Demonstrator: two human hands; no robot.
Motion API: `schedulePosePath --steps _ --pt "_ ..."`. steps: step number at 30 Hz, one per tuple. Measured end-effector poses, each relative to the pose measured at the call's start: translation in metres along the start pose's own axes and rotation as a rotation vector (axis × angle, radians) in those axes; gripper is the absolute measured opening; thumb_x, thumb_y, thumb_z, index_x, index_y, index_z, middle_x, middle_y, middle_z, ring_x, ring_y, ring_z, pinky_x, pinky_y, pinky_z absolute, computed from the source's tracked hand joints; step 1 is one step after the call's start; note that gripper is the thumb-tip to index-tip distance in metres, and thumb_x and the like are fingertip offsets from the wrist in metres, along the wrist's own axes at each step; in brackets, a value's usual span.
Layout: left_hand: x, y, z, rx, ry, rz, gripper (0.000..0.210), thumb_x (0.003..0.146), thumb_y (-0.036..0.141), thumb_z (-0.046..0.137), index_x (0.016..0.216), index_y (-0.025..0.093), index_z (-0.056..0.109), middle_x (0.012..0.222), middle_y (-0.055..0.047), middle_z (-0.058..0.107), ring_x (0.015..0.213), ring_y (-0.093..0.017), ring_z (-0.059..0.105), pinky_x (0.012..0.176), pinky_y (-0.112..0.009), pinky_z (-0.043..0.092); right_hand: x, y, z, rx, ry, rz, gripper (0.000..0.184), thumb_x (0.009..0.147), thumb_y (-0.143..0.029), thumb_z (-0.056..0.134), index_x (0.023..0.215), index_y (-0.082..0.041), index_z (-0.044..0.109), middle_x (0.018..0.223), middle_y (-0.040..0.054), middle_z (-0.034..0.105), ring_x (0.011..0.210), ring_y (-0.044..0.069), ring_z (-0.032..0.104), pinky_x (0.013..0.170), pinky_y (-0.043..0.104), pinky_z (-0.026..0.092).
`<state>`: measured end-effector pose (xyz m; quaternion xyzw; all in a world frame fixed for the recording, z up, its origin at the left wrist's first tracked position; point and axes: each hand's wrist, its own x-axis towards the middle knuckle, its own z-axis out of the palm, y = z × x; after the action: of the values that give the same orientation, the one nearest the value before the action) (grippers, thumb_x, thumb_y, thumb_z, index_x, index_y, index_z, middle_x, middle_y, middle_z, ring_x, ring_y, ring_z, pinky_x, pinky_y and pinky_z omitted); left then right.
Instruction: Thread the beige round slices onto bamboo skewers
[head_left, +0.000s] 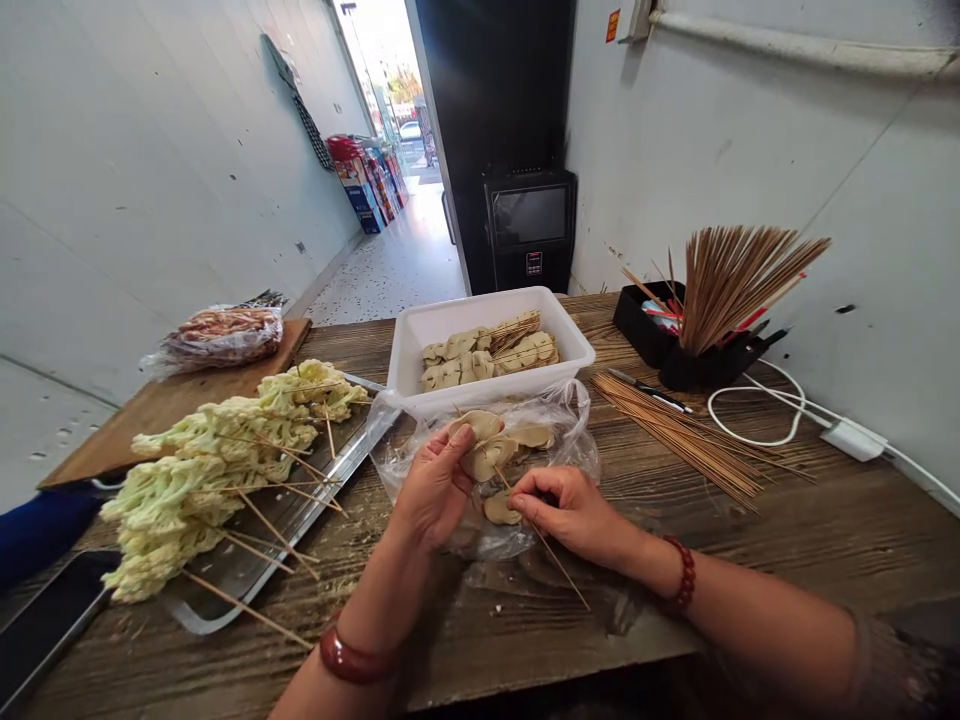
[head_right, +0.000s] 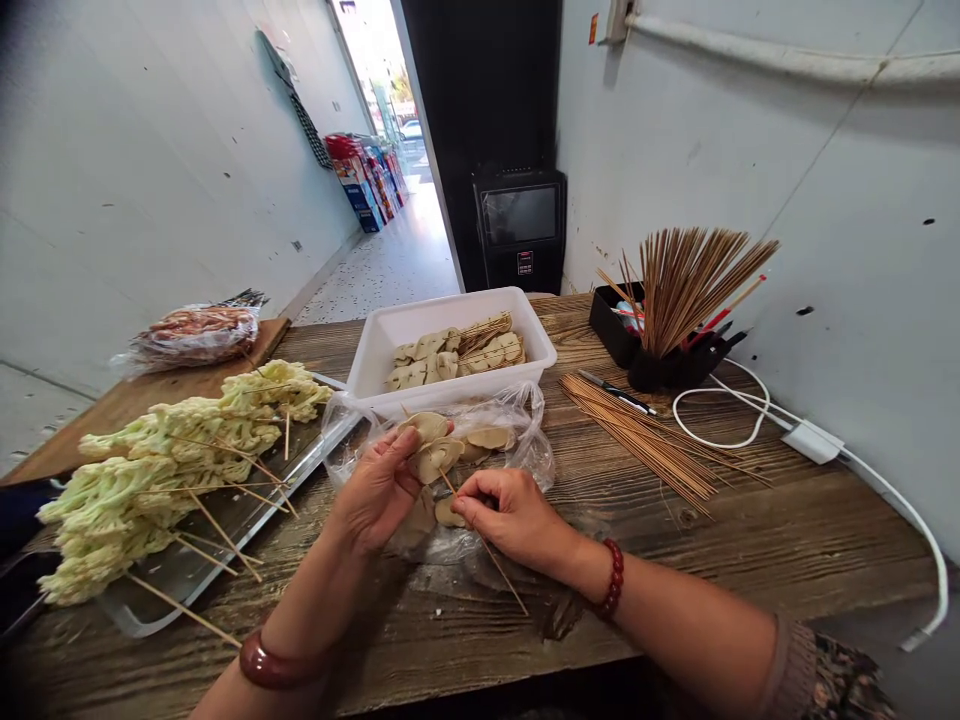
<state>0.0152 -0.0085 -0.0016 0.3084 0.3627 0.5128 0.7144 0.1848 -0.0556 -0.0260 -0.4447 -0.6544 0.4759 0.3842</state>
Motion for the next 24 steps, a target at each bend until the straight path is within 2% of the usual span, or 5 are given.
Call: schedulePosePath --steps 8,16,24 --pt "-0.003 -0.002 0.006 0.004 0.05 0.02 0.029 0.062 0.026 0.087 0.083 0.011 0.074 0.077 -0.007 0.076 0.066 -0.016 0.07 0.064 -0.022 0.056 0.0 0.004 0.003 -0.049 0.013 0.011 0.019 0.084 -0.017 0.06 0.066 -0.015 0.064 0.056 -0.0011 0.06 0.051 0.01 0.049 0.051 0.022 0.036" --pt "-0.002 -0.007 0.004 0.013 0.072 0.026 0.025 0.064 0.022 0.086 0.083 0.01 0.074 0.075 -0.007 0.076 0.065 -0.016 0.069 0.064 -0.023 0.056 0.0 0.005 0.004 -0.037 0.02 -0.01 0.021 0.085 -0.021 0.059 0.064 -0.017 0.06 0.053 -0.0025 0.056 0.049 0.01 0.047 0.048 0.021 0.035" --pt "-0.003 -0.011 0.007 0.022 0.064 0.015 0.031 0.06 0.027 0.088 0.083 0.011 0.074 0.074 -0.006 0.074 0.066 -0.015 0.069 0.063 -0.022 0.056 0.001 0.005 0.002 -0.067 0.037 -0.038 0.021 0.085 -0.019 0.058 0.064 -0.016 0.06 0.057 -0.0014 0.058 0.054 0.011 0.051 0.055 0.023 0.039"
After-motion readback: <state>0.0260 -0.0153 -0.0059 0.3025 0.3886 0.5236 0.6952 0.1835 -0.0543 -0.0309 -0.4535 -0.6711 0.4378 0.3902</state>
